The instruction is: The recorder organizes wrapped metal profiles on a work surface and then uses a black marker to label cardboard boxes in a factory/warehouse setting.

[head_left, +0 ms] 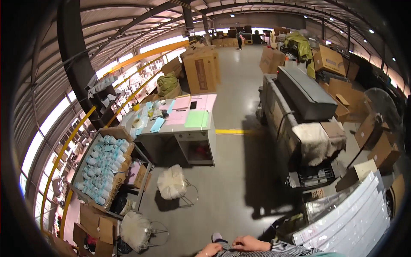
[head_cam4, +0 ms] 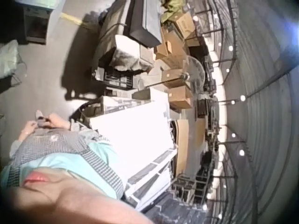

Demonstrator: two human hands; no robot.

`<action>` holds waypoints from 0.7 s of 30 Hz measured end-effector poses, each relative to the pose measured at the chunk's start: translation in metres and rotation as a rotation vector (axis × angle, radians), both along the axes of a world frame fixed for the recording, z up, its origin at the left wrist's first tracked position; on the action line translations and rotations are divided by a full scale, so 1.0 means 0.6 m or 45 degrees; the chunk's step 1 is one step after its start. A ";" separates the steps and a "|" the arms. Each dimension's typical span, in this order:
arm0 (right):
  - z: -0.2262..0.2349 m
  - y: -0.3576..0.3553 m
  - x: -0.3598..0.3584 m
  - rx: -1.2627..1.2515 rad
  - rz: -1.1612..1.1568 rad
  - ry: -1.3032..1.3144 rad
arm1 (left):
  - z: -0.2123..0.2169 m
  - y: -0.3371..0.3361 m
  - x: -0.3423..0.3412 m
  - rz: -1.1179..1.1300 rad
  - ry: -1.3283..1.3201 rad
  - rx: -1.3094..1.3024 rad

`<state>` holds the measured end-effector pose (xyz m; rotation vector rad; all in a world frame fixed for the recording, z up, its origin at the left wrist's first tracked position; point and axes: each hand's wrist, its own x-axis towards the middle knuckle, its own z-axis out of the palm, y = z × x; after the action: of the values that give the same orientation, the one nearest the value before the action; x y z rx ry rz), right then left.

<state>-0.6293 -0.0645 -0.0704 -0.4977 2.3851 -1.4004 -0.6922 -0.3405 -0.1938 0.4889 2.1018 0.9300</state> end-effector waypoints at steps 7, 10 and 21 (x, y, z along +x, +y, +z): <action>0.055 0.041 -0.281 0.106 0.587 -0.353 | -0.120 -0.009 -0.212 0.205 -0.092 0.378; 0.110 0.072 -0.400 -0.042 0.693 -0.395 | -0.086 0.061 -0.352 0.247 -0.190 0.426; 0.149 0.236 -0.775 -0.552 -0.121 -0.834 | -0.061 0.278 -0.805 0.241 -0.275 0.241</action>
<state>-1.0945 0.0773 0.0189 -0.0009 1.6091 -1.7884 -1.1752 -0.1739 -0.2302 0.2717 1.8966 1.2413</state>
